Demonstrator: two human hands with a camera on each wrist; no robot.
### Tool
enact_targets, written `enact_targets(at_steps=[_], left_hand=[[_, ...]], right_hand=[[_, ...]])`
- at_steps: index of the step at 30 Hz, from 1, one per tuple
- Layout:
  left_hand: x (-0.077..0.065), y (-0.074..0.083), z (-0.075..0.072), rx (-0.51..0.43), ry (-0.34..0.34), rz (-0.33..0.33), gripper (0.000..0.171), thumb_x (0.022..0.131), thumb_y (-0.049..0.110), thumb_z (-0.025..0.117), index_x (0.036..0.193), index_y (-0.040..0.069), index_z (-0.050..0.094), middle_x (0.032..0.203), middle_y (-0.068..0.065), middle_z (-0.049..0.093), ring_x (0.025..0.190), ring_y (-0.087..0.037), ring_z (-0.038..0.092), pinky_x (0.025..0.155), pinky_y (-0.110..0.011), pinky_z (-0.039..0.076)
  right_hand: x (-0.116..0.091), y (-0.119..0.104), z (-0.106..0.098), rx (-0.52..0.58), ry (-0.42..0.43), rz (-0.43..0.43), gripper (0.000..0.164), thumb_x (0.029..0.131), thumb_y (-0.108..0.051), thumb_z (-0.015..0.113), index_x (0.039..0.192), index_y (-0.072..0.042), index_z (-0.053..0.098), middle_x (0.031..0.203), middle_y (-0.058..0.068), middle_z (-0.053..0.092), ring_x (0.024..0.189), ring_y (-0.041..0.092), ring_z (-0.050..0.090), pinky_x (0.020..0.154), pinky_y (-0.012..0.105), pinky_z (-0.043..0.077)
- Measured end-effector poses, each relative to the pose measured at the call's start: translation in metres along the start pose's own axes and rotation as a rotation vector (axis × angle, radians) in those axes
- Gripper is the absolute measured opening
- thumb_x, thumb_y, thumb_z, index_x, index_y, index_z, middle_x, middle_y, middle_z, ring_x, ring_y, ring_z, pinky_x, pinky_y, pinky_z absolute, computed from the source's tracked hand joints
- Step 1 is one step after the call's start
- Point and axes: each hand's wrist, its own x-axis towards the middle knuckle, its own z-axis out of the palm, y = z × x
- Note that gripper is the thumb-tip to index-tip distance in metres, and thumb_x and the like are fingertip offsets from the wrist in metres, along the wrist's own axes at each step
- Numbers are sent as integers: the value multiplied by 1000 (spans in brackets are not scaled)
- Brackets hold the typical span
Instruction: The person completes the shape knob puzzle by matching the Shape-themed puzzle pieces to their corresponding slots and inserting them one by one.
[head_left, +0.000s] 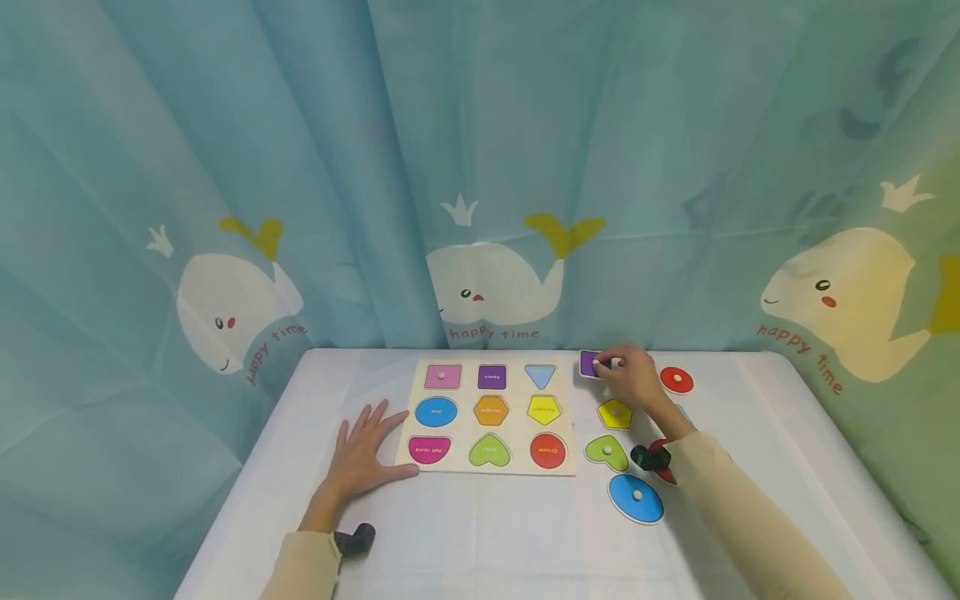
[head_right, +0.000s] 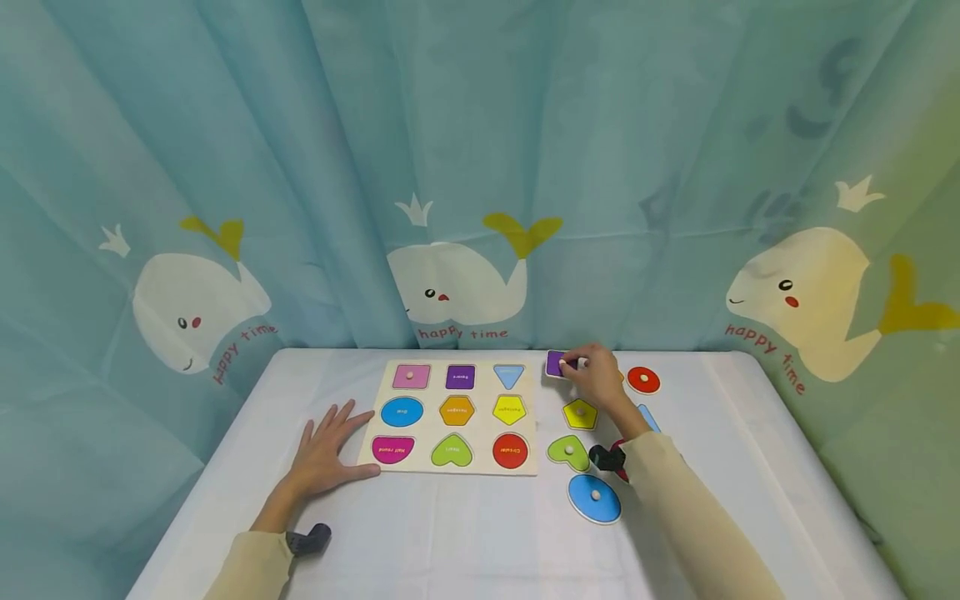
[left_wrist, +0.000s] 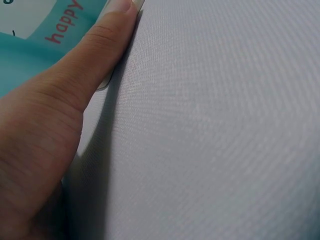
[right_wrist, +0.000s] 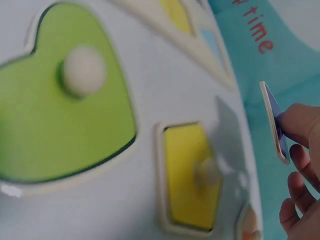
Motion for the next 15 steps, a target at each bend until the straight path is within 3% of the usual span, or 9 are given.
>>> enact_targets(at_steps=[11,15], left_hand=[[-2,0,0,-12,17,9,97,72,62,84,153,21,50,167,-18,28,155,-46,13,117,-75,2],[-1,0,0,-10,17,9,97,72,62,84,153,21,50,167,-18,28,155,-46,13,117,-75,2]], right_hand=[[1,-30,4,116,50,-56,21,96,-17,73,109,-1,76,130,24,55,119,43,52,100,59,47],[2,-37,12,180,62,-65,21,95,-16,74,108,0,77,133,23,56,120,42,57,102,56,50]])
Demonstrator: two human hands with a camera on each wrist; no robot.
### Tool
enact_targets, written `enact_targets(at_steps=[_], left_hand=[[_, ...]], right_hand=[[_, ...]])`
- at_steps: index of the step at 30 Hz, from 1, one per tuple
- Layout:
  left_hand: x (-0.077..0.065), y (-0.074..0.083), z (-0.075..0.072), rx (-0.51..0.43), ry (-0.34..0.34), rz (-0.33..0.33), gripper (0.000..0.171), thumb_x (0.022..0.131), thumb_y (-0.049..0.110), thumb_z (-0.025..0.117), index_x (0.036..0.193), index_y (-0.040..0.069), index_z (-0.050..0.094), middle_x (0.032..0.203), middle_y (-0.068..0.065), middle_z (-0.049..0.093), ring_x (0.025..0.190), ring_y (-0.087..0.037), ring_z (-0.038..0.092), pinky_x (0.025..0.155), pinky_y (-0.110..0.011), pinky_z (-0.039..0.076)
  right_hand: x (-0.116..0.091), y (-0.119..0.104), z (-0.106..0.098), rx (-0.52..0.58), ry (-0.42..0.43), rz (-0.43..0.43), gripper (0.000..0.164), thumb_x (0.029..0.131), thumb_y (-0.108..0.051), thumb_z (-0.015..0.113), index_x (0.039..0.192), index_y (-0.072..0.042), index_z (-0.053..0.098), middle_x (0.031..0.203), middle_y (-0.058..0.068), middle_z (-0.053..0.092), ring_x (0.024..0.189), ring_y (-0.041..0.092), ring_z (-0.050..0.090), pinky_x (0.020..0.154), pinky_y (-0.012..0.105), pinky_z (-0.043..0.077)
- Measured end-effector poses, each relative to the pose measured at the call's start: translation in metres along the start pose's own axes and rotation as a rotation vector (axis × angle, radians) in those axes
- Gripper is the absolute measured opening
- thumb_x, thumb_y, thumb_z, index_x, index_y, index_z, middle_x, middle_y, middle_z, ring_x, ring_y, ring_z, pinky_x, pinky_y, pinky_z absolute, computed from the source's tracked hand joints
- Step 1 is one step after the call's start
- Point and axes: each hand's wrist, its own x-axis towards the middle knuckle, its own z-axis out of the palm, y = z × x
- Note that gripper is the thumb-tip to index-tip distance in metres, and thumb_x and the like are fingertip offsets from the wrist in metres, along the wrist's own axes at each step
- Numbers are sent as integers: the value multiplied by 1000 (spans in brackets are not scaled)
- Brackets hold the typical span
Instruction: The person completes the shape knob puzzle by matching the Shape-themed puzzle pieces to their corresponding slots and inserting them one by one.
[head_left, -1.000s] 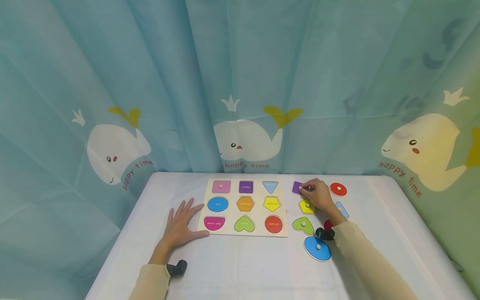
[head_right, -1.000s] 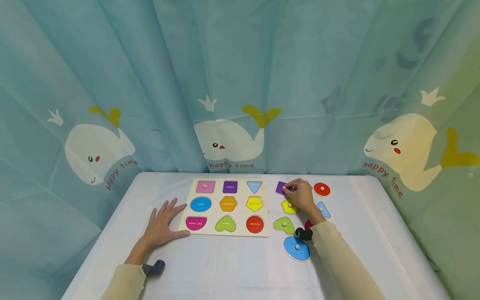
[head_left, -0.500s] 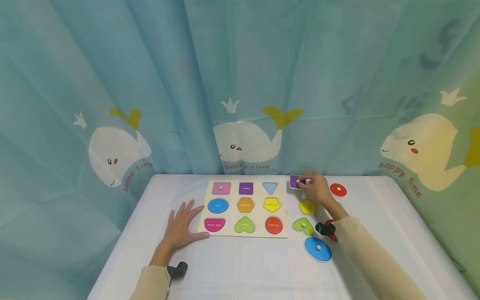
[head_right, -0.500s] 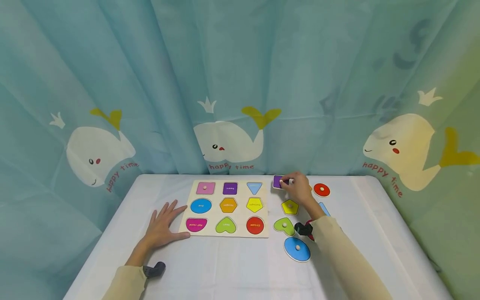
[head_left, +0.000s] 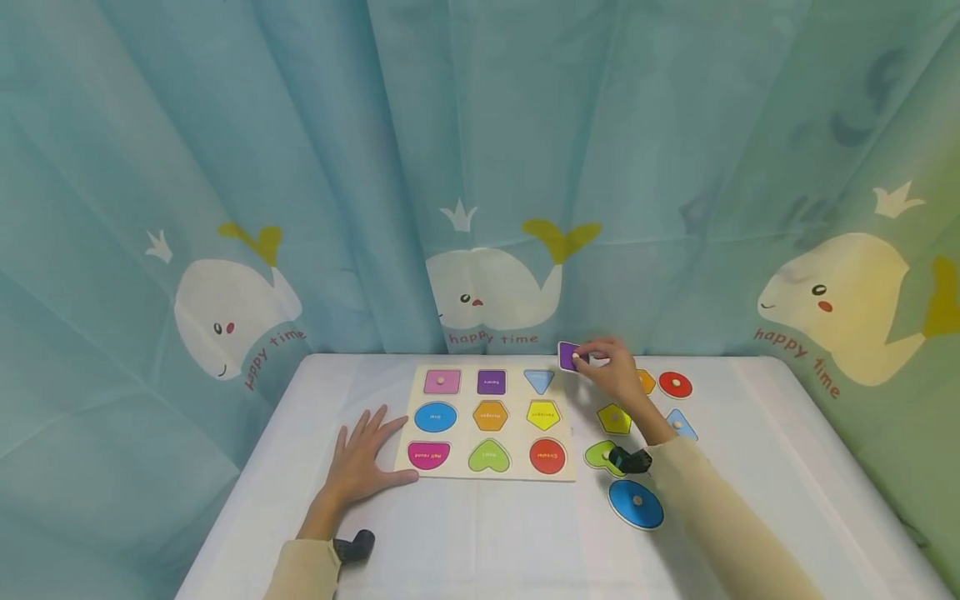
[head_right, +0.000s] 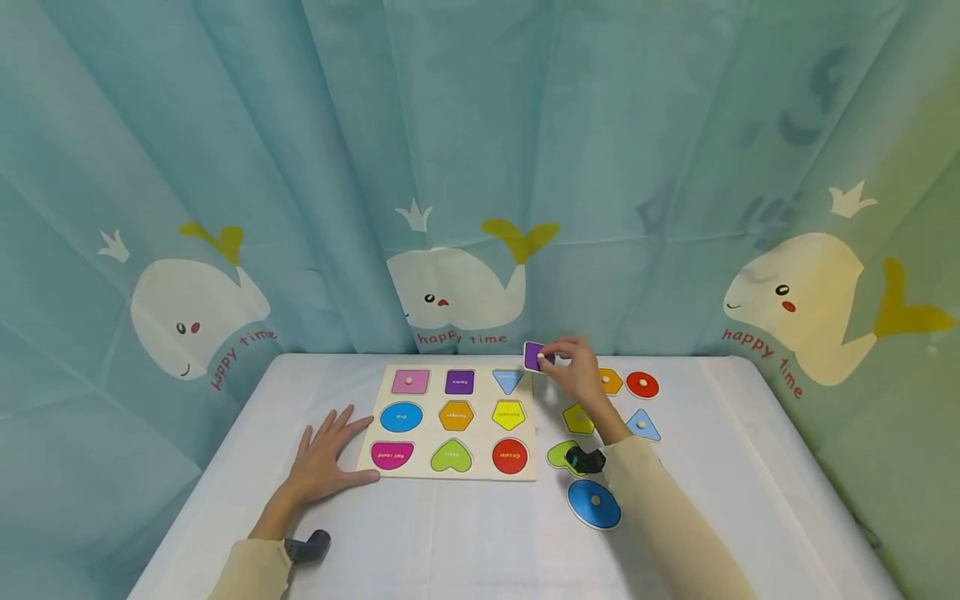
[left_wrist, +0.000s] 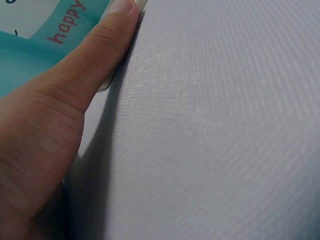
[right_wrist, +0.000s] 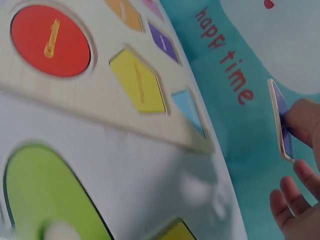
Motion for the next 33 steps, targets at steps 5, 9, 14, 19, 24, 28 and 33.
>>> enact_targets(at_steps=[5,9,14,19,24,28,33], left_hand=[[-1,-1,0,0,2,2,97,71,62,84,152,21,51,166,-18,29,154,-47,14,117,-75,2],[-2,-1,-1,3,12,8,97,71,62,84,152,21,51,166,-19,29,154,-47,15,116,-76,3],[-1,-1,-1,12,13,8,97,71,62,84,153,21,50,167,-18,29,154,-47,14,117,-75,3],[-1,0,0,4,14,5,98,71,62,84,153,21,50,167,-18,28,155,-46,13,117,-75,2],[0,0,0,6,8,8,98,71,62,84,153,21,50,167,-18,28,155,-46,13,117,-75,2],[0,0,0,2,9,6,97,71,61,85,153,20,50,167,-18,28,154,-47,13,117,-75,2],[0,0,0,1,11,3,98,71,61,85,153,21,50,167,-18,28,155,-46,13,117,-75,2]], right_hand=[[0,-4,16,52,-3,37,23,96,-18,73,110,0,77,134,20,58,113,41,64,96,51,56],[2,-10,30,60,10,7,21,94,-17,75,107,-1,78,131,19,61,108,38,65,95,49,57],[3,-18,48,105,-3,-1,19,92,-16,77,106,-2,78,129,17,62,104,36,64,95,49,56],[3,-23,66,112,-27,9,16,92,-16,77,103,-5,78,126,15,61,106,34,63,96,48,55],[4,-28,84,113,-30,-16,13,91,-14,78,99,-4,79,122,15,63,102,33,64,93,47,56],[5,-32,97,123,-38,-19,13,90,-14,77,97,-3,79,120,15,62,105,34,65,95,47,55],[10,-34,111,128,-37,-40,13,89,-12,78,96,-2,79,121,17,62,109,36,63,98,48,54]])
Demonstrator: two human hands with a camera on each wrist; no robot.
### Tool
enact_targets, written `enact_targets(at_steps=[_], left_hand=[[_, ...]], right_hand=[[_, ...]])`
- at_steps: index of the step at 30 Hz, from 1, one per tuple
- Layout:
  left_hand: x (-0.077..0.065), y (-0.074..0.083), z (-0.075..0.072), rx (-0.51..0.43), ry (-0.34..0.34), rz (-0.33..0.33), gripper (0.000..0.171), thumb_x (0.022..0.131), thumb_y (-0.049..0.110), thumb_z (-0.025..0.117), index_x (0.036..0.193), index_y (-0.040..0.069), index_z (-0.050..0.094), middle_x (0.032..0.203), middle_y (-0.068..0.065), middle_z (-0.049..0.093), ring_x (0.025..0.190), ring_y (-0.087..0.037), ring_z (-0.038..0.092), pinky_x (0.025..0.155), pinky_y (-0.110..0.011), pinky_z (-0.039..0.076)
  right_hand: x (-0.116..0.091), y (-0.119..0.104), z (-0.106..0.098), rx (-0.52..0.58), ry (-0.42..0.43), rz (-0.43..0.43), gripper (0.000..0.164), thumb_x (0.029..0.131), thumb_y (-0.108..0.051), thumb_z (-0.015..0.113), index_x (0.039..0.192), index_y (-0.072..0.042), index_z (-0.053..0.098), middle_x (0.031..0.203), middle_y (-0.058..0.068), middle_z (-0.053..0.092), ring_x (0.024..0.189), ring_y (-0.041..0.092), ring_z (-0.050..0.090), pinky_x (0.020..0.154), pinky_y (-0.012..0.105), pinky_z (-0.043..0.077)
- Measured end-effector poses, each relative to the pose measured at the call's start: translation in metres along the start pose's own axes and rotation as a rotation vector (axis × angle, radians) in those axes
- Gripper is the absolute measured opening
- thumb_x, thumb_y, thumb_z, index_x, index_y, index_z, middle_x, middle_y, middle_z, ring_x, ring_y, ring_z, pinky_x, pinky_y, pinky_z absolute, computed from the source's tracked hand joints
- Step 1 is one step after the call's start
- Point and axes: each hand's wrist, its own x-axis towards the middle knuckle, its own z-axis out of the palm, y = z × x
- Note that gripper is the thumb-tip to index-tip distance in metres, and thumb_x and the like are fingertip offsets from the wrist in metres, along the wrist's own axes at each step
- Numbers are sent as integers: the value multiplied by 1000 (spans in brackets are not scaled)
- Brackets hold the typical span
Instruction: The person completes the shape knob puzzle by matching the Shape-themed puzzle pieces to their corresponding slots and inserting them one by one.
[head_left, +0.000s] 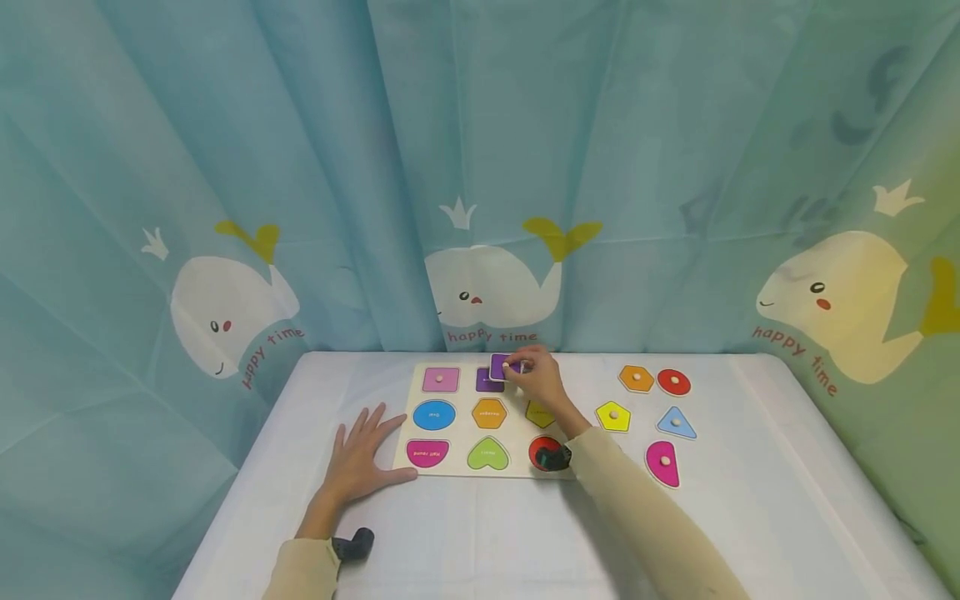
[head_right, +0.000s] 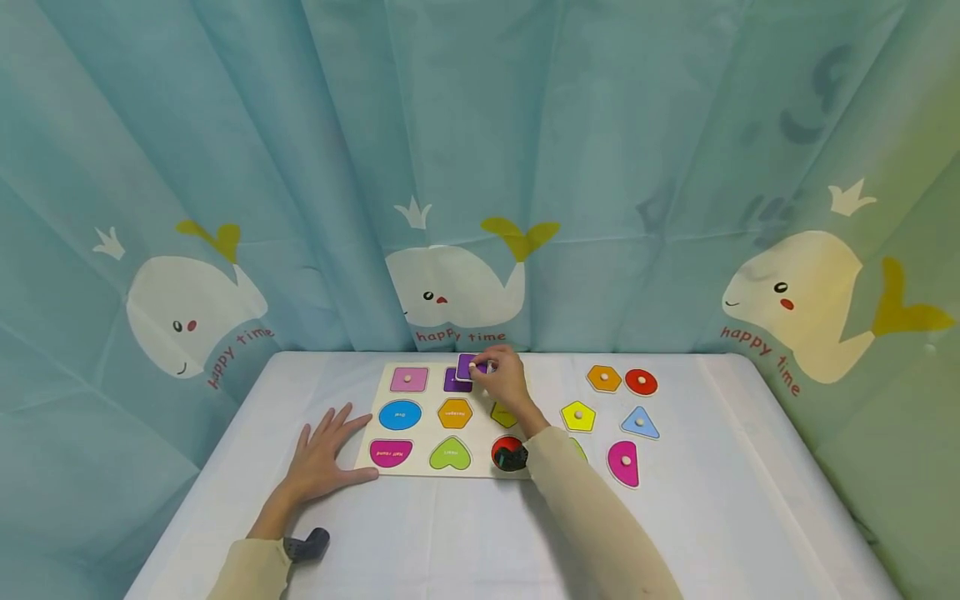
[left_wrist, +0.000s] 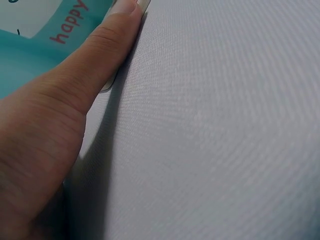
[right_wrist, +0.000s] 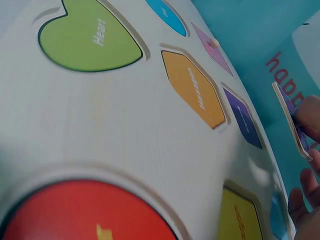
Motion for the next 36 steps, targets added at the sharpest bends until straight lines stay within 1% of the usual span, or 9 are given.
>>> enact_targets(at_steps=[6,9,14,20,26,30,36], left_hand=[[2,0,2,-3,-11,-4,98,71,63,84,153,22,50,167,-17,27,155,-46,12,117,-75,1],[1,1,2,1,-9,-4,98,70,63,84,153,22,50,167,-17,28,155,-46,13,117,-75,2],[1,2,1,-2,-8,-3,98,70,63,84,153,22,50,167,-17,28,155,-46,13,117,-75,2],[2,2,0,-3,-10,-5,98,70,63,84,153,21,50,167,-18,28,155,-46,13,117,-75,2],[1,1,0,1,-12,-9,98,70,63,84,153,21,50,167,-18,28,155,-46,13,117,-75,2],[1,1,0,3,-15,-10,98,71,63,84,153,21,50,167,-18,27,155,-46,12,117,-75,1],[0,1,-1,-5,-11,-13,98,71,61,84,153,20,50,167,-18,27,154,-47,12,117,-75,1]], right_hand=[[3,2,15,-35,-2,-25,11,87,-8,78,95,-1,80,121,19,61,108,35,59,95,47,53],[2,4,21,-47,-9,-14,10,88,-8,78,95,-1,80,119,18,61,110,34,56,94,46,52],[1,2,28,-59,-15,16,9,88,-11,79,94,-4,81,120,16,61,118,35,50,97,47,50],[1,1,32,-115,-25,19,10,88,-14,79,93,-6,81,119,14,61,117,34,50,97,47,48],[-1,-1,34,-139,-23,8,8,87,-12,79,92,-6,81,115,13,61,112,34,50,95,48,43],[-3,-4,34,-147,-23,7,8,87,-11,79,91,-6,81,115,13,62,111,35,50,98,50,42],[-4,-8,34,-156,-30,42,8,88,-12,78,91,-6,81,118,13,61,114,35,49,105,52,40]])
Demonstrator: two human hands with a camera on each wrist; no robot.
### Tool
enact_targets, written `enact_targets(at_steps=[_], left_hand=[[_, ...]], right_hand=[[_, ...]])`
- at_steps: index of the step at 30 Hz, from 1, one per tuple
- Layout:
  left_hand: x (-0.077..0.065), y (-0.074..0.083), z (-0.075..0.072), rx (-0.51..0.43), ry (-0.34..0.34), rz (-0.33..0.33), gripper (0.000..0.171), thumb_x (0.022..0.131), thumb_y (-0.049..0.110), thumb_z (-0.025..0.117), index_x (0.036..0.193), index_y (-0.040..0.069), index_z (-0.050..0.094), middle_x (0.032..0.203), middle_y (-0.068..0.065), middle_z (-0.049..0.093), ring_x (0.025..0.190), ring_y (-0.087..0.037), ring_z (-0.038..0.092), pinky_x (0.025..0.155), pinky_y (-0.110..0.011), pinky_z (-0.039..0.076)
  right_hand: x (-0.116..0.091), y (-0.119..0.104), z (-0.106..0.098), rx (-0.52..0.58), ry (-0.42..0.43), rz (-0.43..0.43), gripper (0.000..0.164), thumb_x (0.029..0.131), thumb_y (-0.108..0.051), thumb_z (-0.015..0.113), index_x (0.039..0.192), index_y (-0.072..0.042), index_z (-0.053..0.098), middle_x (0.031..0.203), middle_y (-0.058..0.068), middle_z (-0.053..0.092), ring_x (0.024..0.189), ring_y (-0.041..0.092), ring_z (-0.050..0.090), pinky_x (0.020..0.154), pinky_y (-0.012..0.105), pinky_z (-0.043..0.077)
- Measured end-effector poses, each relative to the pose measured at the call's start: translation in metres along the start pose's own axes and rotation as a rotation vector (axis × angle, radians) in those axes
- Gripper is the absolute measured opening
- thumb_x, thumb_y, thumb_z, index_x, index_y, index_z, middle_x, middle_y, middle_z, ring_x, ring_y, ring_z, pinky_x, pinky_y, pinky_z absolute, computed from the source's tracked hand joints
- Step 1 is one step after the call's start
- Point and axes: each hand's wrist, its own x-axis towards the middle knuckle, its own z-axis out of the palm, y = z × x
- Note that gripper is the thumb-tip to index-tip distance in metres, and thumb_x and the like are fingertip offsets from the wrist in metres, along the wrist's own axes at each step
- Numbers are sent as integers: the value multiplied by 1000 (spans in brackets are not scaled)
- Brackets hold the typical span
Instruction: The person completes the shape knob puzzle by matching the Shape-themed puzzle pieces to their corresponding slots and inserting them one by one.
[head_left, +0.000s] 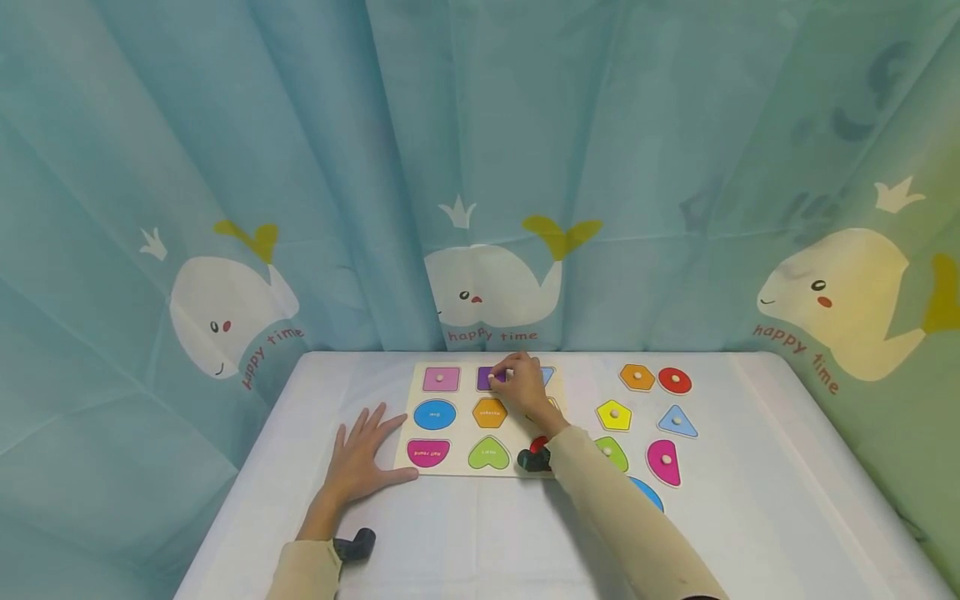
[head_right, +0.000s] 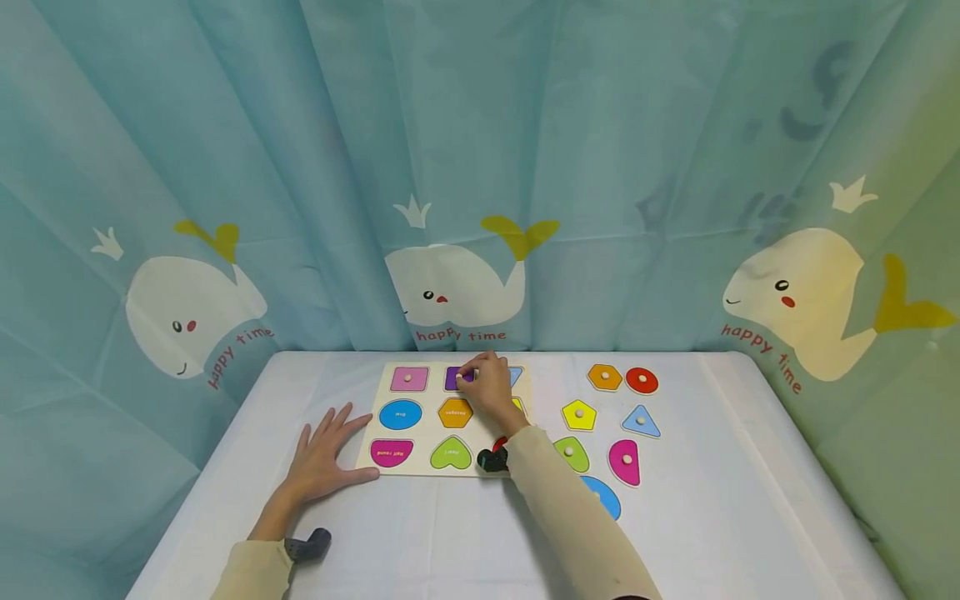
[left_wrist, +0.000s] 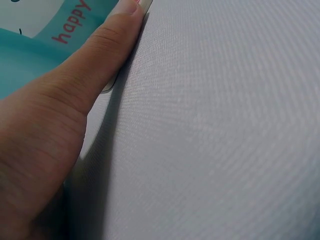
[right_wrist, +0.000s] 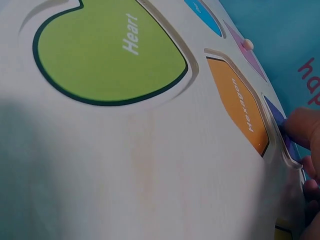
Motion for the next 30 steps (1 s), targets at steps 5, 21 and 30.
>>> enact_targets(at_steps=[5,21,30], left_hand=[[0,2,2,2,-8,-2,98,71,61,84,153,21,50,167,-18,27,155,-47,12,117,-75,1],[0,-2,1,12,31,29,99,70,65,83,152,19,50,166,-19,30,153,-48,15,116,-76,3],[1,-2,0,19,10,12,100,70,65,83,153,21,49,168,-17,27,155,-46,12,118,-74,1]], right_hand=[[-1,3,-1,-20,-2,-4,9,88,-13,78,92,-6,81,117,13,62,114,35,49,104,51,40],[5,7,5,-79,5,-10,9,88,-18,79,93,-11,81,116,9,64,113,31,51,102,48,42],[4,5,3,-77,-21,46,11,91,-22,78,96,-12,81,121,8,62,118,30,49,107,48,42]])
